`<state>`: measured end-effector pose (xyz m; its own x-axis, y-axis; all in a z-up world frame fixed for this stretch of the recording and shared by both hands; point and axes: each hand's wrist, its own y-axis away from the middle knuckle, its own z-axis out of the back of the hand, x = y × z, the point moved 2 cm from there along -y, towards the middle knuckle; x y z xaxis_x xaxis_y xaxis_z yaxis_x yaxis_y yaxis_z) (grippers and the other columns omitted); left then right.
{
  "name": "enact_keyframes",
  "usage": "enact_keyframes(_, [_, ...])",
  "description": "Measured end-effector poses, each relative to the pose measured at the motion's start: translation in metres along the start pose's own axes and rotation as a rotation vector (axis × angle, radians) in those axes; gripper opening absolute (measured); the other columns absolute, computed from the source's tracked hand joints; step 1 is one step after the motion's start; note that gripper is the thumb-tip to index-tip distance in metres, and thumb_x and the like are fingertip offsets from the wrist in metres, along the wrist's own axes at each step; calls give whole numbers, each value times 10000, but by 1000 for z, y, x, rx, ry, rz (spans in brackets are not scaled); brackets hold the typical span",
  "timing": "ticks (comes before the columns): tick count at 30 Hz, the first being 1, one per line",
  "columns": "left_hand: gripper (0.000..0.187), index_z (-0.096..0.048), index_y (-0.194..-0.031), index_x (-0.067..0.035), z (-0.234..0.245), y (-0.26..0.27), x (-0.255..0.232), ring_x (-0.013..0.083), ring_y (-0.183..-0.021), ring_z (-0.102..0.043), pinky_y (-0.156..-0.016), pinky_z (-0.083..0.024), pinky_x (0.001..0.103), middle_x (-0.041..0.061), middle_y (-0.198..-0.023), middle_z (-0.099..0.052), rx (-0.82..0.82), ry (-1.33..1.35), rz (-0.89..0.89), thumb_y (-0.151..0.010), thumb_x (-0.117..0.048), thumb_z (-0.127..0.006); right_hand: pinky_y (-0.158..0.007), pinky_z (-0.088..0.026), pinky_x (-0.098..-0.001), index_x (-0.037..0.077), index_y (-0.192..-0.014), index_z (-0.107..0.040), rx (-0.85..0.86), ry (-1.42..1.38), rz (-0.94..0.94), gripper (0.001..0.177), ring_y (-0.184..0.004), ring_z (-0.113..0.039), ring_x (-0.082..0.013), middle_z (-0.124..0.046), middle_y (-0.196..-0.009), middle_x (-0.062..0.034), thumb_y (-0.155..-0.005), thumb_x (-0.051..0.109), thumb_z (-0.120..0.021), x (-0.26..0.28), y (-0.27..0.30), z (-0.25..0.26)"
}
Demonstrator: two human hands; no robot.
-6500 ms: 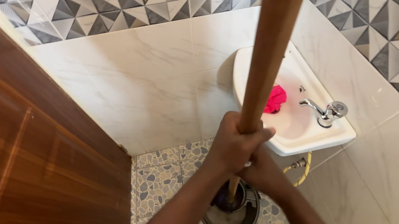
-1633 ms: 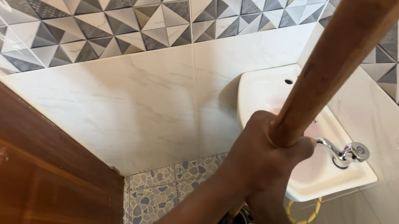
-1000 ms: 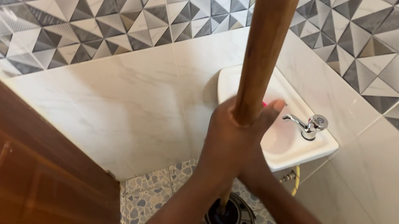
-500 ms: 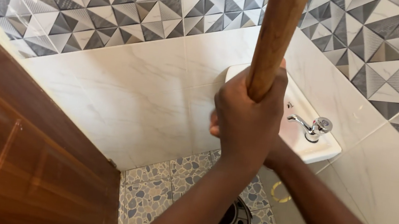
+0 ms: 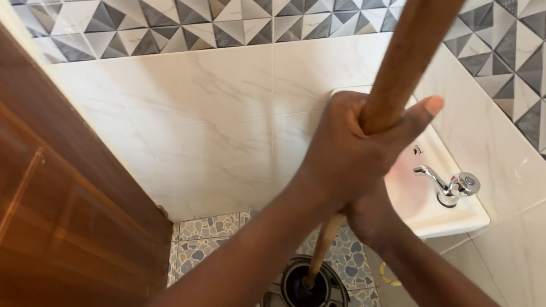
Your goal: Mopping the tiled floor of a small bathroom using a mop and bucket.
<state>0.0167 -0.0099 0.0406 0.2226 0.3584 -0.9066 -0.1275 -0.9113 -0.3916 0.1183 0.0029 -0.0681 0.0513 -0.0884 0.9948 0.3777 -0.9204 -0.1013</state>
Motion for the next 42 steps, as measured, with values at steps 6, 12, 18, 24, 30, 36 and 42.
enact_keyframes(6, [393, -556, -583, -89, 14, -15, 15, 49, -449, -465, -428, -361, 261, -28, -528, -531, 186, 229, 55, -909, -198, -747, -723, -558, -339, 1, -1305, -497, -301, 96, 160, 350, -980, -634, -181, -612, -1143, -136, -970, 80, -557, -13, -8, -13])
enact_keyframes(12, [292, -598, -633, -88, 16, -16, 30, 53, -463, -468, -435, -339, 256, -33, -560, -547, 359, 297, 16, -892, -115, -730, -965, -534, -348, 7, -1436, -362, -470, 271, 327, 494, -1241, -568, -205, -532, -1341, -134, -985, 101, -539, -24, 5, -21])
enact_keyframes(18, [285, -581, -668, -102, 14, -11, 43, 44, -483, -474, -462, -380, 256, -40, -598, -551, 467, 365, 145, -888, -107, -762, -950, -529, -369, 6, -1424, -381, -574, 375, 220, 513, -1253, -568, -236, -522, -1344, -144, -978, 166, -577, -30, 14, -26])
enact_keyframes(24, [274, -615, -690, -60, 26, 2, 33, 26, -580, -480, -518, -369, 260, -52, -638, -548, 314, 310, 108, -915, -112, -763, -919, -543, -385, -7, -1373, -432, -579, 431, 282, 478, -1218, -601, -261, -565, -1309, -167, -958, 167, -594, -16, 13, -43])
enact_keyframes(30, [246, -645, -741, -38, 36, 29, 7, 19, -573, -482, -509, -364, 258, -69, -623, -541, 162, 257, 72, -932, -165, -734, -867, -532, -401, -12, -1346, -481, -556, 516, 160, 422, -1123, -642, -279, -616, -1212, -192, -976, 163, -589, -42, 28, -55])
enact_keyframes(36, [333, -720, -1020, -17, 38, 78, -7, 91, -695, -472, -605, -398, 306, 5, -759, -527, 158, 13, 60, -984, -348, -735, -691, -555, -383, -16, -1284, -508, -257, 313, 19, 361, -894, -681, -293, -661, -994, -169, -958, 91, -619, -65, 62, -62])
enact_keyframes(42, [569, -562, -1262, -19, 67, 141, 53, 208, -1134, -615, -996, -483, 340, 106, -1177, -644, -149, 13, 266, -986, -515, -607, -554, -468, -270, 27, -938, -594, -436, 9, 44, 83, -651, -588, -118, -625, -755, 11, -881, 73, -633, -66, 43, -35])
